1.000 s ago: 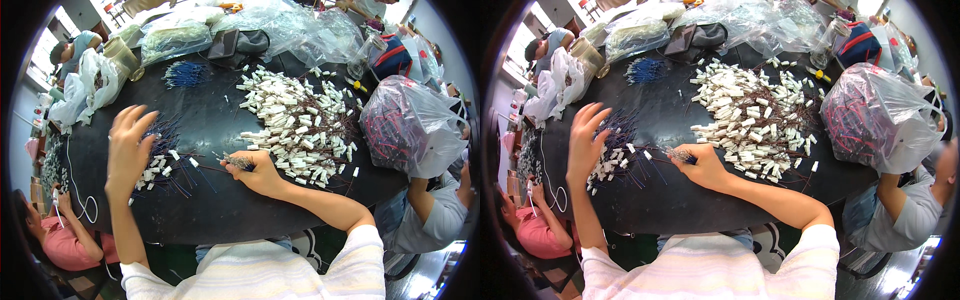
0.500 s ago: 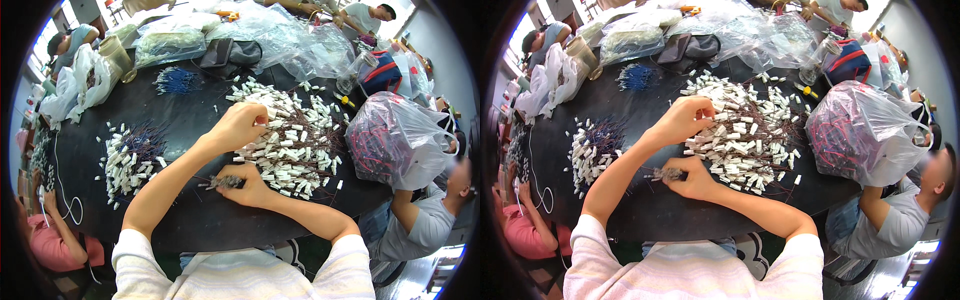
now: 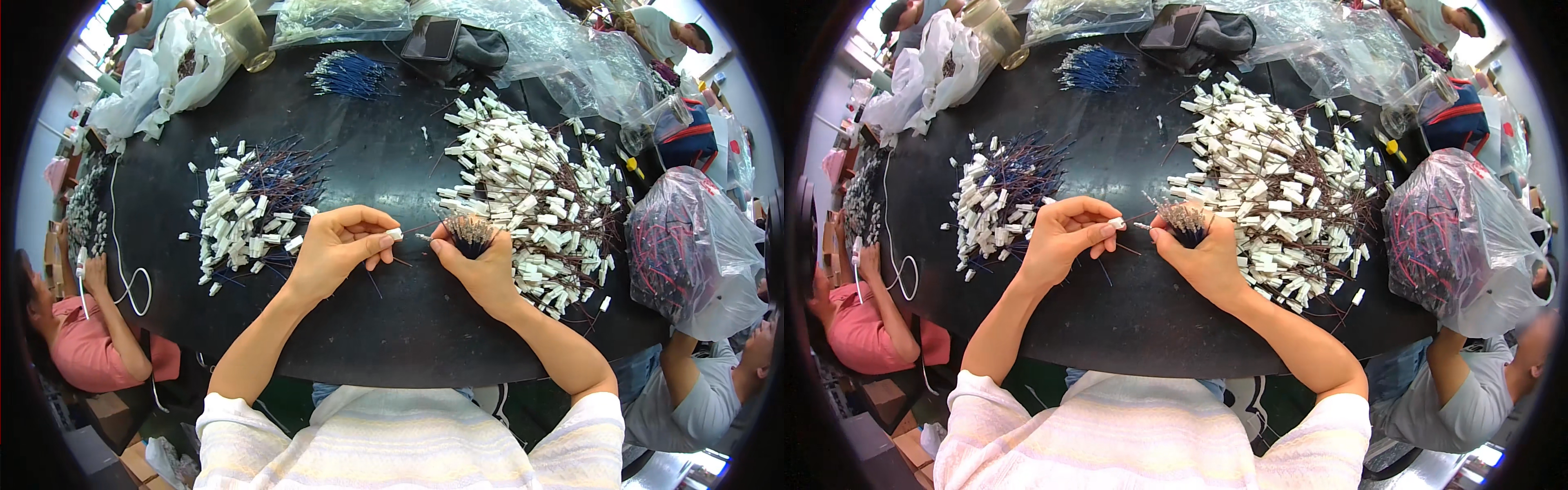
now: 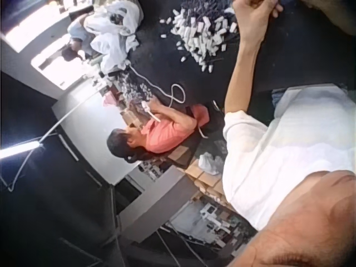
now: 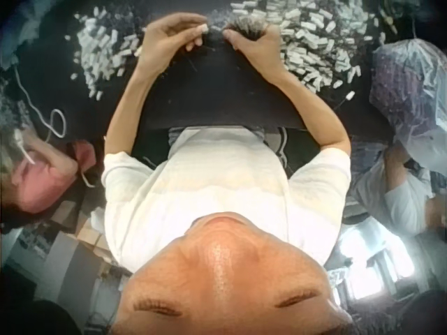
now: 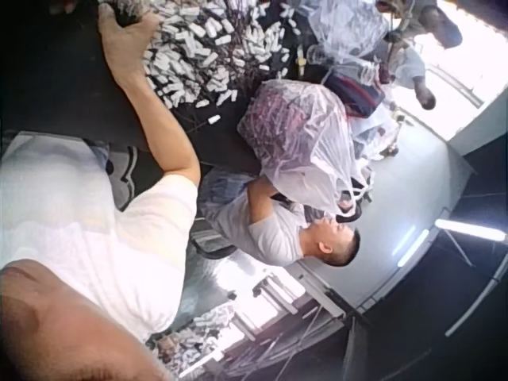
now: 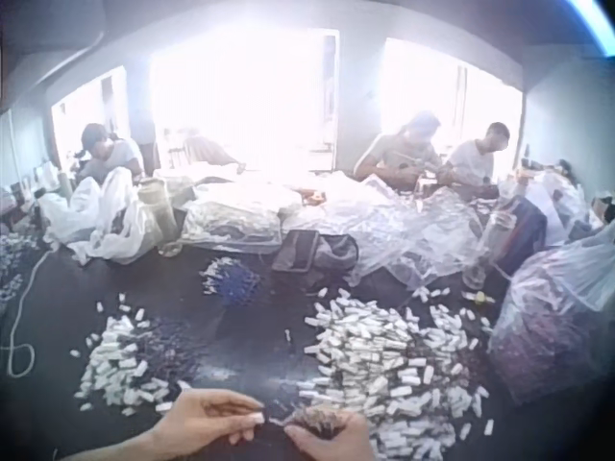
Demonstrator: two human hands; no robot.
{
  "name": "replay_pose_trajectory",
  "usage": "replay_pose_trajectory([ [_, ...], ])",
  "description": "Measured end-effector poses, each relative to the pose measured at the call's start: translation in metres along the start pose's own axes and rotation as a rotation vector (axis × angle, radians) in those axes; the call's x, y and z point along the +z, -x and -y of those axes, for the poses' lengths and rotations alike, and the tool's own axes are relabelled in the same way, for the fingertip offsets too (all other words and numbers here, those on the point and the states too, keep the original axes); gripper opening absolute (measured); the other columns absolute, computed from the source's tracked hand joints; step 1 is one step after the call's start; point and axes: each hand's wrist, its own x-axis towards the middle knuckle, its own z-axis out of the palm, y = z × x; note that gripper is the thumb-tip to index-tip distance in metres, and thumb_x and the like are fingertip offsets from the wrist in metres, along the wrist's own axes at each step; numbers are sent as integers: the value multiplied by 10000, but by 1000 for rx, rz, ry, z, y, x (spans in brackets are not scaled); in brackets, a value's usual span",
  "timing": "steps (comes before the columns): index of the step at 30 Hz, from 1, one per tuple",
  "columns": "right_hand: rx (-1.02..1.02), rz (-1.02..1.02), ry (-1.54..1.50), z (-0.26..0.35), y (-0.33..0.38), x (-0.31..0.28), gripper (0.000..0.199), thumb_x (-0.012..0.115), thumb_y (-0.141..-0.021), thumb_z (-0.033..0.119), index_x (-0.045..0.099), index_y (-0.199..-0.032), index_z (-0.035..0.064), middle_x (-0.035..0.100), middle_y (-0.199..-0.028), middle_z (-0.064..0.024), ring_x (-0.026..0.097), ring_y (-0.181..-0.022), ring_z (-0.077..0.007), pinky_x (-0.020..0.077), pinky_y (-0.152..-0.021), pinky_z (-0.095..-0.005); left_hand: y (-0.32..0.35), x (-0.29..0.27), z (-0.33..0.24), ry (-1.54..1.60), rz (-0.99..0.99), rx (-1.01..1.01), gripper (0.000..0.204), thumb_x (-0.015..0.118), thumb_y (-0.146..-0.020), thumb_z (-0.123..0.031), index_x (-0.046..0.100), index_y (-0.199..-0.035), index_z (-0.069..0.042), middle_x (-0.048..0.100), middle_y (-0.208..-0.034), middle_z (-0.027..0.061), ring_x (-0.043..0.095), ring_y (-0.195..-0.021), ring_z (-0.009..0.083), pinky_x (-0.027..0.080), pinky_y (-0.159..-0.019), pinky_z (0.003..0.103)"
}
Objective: The person assembles wire harnesses by inserting wire terminals into plastic connector housings by hand and placing the completed connectors into a pile on the table.
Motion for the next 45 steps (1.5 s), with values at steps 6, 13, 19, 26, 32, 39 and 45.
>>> replay_pose_trajectory([
  [6, -27, 44, 63, -4, 1, 2, 59, 637, -779, 29, 586, -761, 5, 562, -644, 5, 507, -579, -42, 403, -534, -181, 2, 3, 1, -43, 15, -2, 147, 610, -790, 26, 611, -934, 51, 615, -746, 68, 567, -614, 81, 413, -498, 177],
  [13, 30, 26, 20, -4, 2, 1, 91, 672, -732, 53, 604, -750, -4, 573, -681, -4, 502, -615, -50, 406, -559, -207, 3, 7, 0, -102, 29, -25, 155, 604, -792, 26, 613, -945, 46, 612, -754, 50, 562, -633, 65, 427, -522, 172],
  [19, 29, 32, 82, -4, 2, -2, 99, 672, -732, 57, 598, -767, 2, 563, -674, 12, 489, -620, -40, 397, -556, -203, 5, 12, 7, -164, -7, 45, 151, 623, -776, 25, 629, -925, 51, 628, -772, 53, 562, -633, 68, 457, -559, 185],
  [26, 63, 90, 4, -5, 1, -3, 66, 652, -756, 30, 611, -769, -20, 610, -699, -31, 550, -644, -65, 439, -603, -201, 5, 19, 14, -302, -24, 131, 130, 635, -761, 24, 647, -889, 37, 640, -745, 67, 579, -619, 73, 466, -561, 190],
  [32, 53, 157, 15, 0, 0, -5, 62, 661, -745, 17, 609, -736, -16, 598, -683, -20, 525, -619, -65, 411, -564, -212, 1, 14, 3, -408, 12, 127, 128, 634, -746, 43, 647, -873, 39, 648, -822, 87, 596, -683, 86, 477, -596, 196],
  [39, -254, 274, 81, -10, 0, -4, 79, 651, -683, -11, 573, -695, -11, 562, -652, -64, 498, -556, -123, 373, -522, -250, -58, 15, -11, -740, 125, 445, 198, 605, -744, 20, 630, -938, -16, 611, -1014, 82, 576, -754, 121, 449, -623, 246],
  [45, 39, 209, -58, -7, 3, -1, 69, 628, -767, 40, 586, -721, 12, 569, -625, 1, 492, -576, -45, 374, -517, -220, -76, 25, 5, -981, 104, 531, 127, 645, -702, -32, 605, -821, -10, 581, -787, 92, 548, -757, 243, 451, -637, 335],
])
